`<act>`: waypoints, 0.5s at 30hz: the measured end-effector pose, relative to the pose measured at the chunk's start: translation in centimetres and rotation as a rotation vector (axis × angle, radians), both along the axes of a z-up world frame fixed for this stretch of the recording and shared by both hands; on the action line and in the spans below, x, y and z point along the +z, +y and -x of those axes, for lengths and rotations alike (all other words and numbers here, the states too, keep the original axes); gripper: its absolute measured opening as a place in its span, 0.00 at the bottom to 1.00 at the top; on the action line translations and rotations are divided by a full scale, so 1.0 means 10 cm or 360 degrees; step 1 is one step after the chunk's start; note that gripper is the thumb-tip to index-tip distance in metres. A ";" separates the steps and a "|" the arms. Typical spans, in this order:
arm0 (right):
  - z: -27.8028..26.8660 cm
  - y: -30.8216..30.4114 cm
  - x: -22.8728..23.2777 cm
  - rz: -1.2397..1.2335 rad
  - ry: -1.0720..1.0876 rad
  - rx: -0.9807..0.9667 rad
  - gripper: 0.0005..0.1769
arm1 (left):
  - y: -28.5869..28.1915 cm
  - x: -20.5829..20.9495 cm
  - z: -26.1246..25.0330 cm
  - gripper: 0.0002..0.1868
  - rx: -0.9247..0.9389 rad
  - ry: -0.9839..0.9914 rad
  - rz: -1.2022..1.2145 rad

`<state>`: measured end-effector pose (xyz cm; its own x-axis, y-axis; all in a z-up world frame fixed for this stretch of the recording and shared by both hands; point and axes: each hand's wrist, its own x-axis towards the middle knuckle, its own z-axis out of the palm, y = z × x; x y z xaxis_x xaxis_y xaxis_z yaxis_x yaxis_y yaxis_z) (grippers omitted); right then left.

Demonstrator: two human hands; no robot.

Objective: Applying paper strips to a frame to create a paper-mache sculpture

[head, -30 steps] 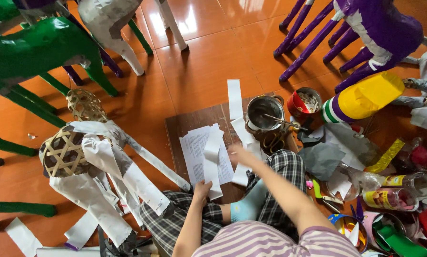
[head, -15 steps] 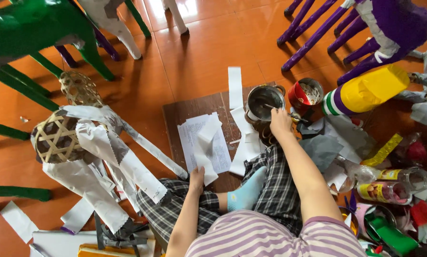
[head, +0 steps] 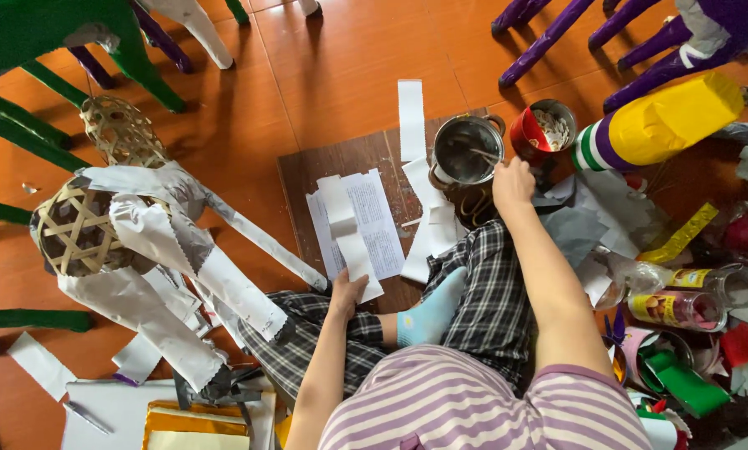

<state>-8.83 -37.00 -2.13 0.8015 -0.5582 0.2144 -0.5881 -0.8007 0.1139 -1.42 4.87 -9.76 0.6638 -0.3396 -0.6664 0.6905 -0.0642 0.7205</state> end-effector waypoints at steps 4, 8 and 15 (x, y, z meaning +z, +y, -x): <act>0.10 0.40 0.09 -0.0223 0.0251 -0.0048 0.14 | -0.02 0.31 0.01 0.36 -0.0137 0.0014 -0.0059; 0.01 0.74 -0.09 -0.0923 0.0084 -0.0091 0.14 | -0.09 0.51 0.02 0.39 -0.0151 0.0034 -0.0122; 0.00 0.87 -0.51 -0.2903 -0.1108 -0.0848 0.14 | -0.06 0.63 -0.05 0.38 -0.0162 0.0088 -0.0140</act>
